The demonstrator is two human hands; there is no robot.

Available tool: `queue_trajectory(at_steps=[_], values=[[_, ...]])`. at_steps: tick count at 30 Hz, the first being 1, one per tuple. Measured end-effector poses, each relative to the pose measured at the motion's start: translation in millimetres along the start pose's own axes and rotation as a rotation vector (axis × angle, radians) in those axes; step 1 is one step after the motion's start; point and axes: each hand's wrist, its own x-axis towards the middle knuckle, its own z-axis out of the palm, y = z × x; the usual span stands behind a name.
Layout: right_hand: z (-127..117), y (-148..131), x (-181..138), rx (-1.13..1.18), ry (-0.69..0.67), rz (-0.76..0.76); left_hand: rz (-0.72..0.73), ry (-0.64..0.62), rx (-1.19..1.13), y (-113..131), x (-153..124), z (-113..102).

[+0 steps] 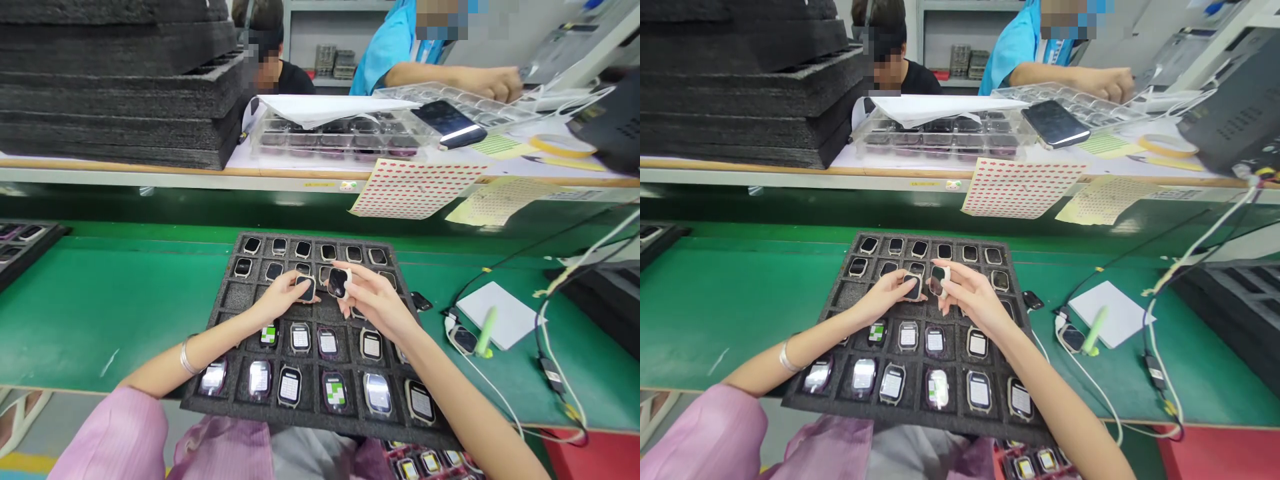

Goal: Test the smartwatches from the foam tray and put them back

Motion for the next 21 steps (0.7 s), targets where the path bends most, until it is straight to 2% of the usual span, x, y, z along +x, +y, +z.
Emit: queue_trajectory(at_steps=[4,9,16,21], values=[[-3.6,8.7,-1.7,0.069,-0.037,0.013,-0.071,-0.006,-0.222,6.3,-2.4,3.4],[-8.8,17.6,-5.0,0.141,-0.045,0.039,-0.105,0.005,-0.273,5.7,-2.0,6.1],[-10.6,20.5,-6.9,0.126,-0.047,0.105,0.031,0.057,0.122,-0.1,-8.0,1.9],[-7.6,24.0,-6.5,0.104,-0.039,0.127,0.116,0.065,0.312,-0.5,-12.7,3.1]])
